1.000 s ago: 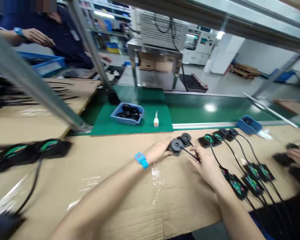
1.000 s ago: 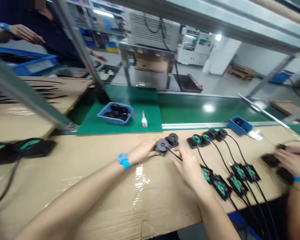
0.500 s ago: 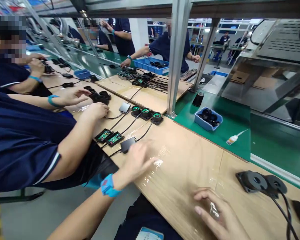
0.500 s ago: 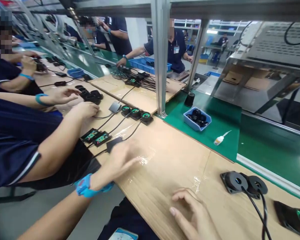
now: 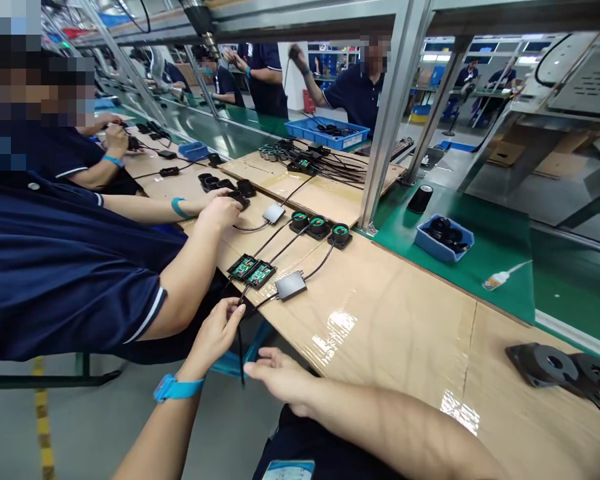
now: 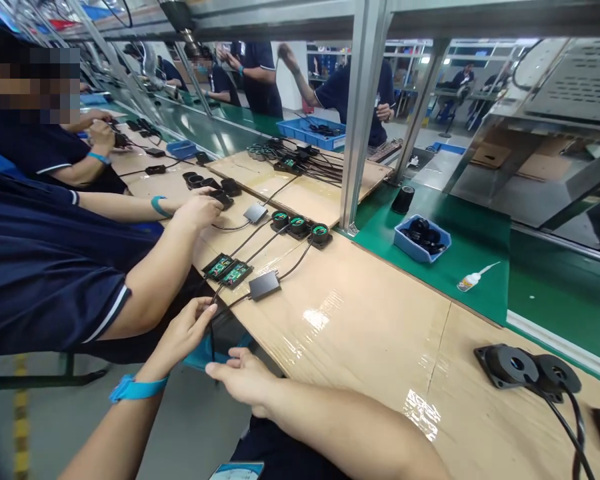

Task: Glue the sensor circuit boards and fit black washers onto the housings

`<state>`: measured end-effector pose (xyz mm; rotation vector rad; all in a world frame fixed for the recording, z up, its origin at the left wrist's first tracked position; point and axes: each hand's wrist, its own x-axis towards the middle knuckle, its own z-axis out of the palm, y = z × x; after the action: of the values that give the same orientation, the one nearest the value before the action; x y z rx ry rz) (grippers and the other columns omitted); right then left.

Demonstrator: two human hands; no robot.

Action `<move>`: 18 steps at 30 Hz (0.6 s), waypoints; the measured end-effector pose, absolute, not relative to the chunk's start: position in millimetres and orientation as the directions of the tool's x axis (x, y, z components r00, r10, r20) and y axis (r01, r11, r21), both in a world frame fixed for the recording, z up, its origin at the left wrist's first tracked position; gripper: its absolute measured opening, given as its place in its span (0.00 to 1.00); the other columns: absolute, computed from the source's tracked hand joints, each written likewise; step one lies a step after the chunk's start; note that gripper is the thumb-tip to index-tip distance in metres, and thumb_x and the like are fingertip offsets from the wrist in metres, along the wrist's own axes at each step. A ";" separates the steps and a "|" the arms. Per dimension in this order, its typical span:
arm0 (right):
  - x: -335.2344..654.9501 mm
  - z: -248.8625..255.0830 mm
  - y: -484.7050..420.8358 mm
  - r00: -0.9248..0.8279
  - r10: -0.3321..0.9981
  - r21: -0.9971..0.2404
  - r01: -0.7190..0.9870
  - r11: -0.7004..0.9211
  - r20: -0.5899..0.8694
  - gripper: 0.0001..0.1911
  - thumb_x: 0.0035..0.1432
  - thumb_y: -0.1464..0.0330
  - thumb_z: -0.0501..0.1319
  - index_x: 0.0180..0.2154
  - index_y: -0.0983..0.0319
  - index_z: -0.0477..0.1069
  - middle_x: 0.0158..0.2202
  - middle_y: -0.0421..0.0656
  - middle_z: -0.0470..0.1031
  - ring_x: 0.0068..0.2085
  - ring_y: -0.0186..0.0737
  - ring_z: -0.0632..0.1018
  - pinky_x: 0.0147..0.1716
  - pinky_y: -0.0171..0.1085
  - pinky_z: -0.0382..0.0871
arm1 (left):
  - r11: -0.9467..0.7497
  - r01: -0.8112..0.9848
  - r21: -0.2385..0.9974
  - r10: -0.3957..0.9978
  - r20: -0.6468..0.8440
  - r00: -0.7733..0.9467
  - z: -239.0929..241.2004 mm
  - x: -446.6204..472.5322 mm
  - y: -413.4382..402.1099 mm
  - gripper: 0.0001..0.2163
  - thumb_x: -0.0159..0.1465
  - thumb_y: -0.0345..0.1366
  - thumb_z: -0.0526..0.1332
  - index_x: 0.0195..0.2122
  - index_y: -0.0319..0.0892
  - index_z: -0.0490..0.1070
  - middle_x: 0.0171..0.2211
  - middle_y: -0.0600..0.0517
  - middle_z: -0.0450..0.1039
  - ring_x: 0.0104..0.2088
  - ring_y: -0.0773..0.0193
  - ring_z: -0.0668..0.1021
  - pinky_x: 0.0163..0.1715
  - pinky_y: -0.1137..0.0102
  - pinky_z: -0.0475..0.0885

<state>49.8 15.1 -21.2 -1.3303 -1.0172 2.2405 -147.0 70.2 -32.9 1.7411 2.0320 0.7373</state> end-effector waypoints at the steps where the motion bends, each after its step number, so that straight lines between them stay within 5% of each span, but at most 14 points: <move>1: 36.6 -22.4 21.8 -0.486 0.618 -0.722 0.041 -0.691 -0.618 0.40 0.55 0.57 0.72 0.65 0.61 0.62 0.64 0.51 0.69 0.64 0.47 0.72 0.62 0.44 0.64 | 0.089 0.779 0.620 0.987 0.048 -0.150 -29.8 -147.5 69.2 0.31 0.64 0.66 0.47 0.47 0.42 0.68 0.42 0.42 0.78 0.46 0.48 0.82 0.50 0.55 0.77; 5: 0.1 -16.9 46.6 -0.437 0.701 -0.739 -0.113 -0.664 -0.564 0.36 0.55 0.65 0.70 0.64 0.58 0.62 0.57 0.45 0.75 0.59 0.42 0.75 0.57 0.41 0.66 | -0.011 0.729 0.685 1.000 -0.005 0.020 -7.7 -146.6 61.7 0.30 0.67 0.64 0.47 0.48 0.42 0.69 0.39 0.45 0.80 0.41 0.53 0.83 0.43 0.62 0.80; 11: -2.8 -4.3 51.9 -0.459 0.753 -0.709 -0.310 -0.634 -0.472 0.09 0.61 0.69 0.63 0.45 0.60 0.70 0.26 0.33 0.73 0.30 0.32 0.76 0.36 0.33 0.67 | -0.219 0.734 0.643 0.964 0.027 0.264 39.7 -142.3 80.9 0.25 0.67 0.60 0.53 0.33 0.43 0.77 0.34 0.47 0.81 0.36 0.54 0.82 0.39 0.66 0.79; 15: 20.2 -2.5 30.2 -0.424 0.775 -0.697 -0.360 -0.620 -0.470 0.07 0.67 0.63 0.58 0.41 0.60 0.66 0.20 0.30 0.64 0.22 0.29 0.69 0.30 0.32 0.66 | -0.348 0.738 0.578 0.933 0.141 0.330 51.3 -109.0 169.4 0.23 0.69 0.52 0.53 0.57 0.43 0.71 0.53 0.44 0.76 0.53 0.52 0.78 0.56 0.59 0.74; 18: 41.3 -0.4 14.9 -0.373 0.806 -0.721 -0.374 -0.584 -0.459 0.08 0.69 0.61 0.57 0.43 0.58 0.65 0.19 0.28 0.58 0.19 0.29 0.61 0.26 0.31 0.65 | -0.435 0.725 0.533 0.891 0.138 0.433 44.3 -67.1 255.1 0.35 0.61 0.51 0.62 0.66 0.41 0.62 0.63 0.40 0.66 0.63 0.48 0.71 0.63 0.56 0.69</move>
<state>41.3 14.9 -0.4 -1.0641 -0.6656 2.0138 -67.1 255.1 44.3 2.2953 1.3729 0.5719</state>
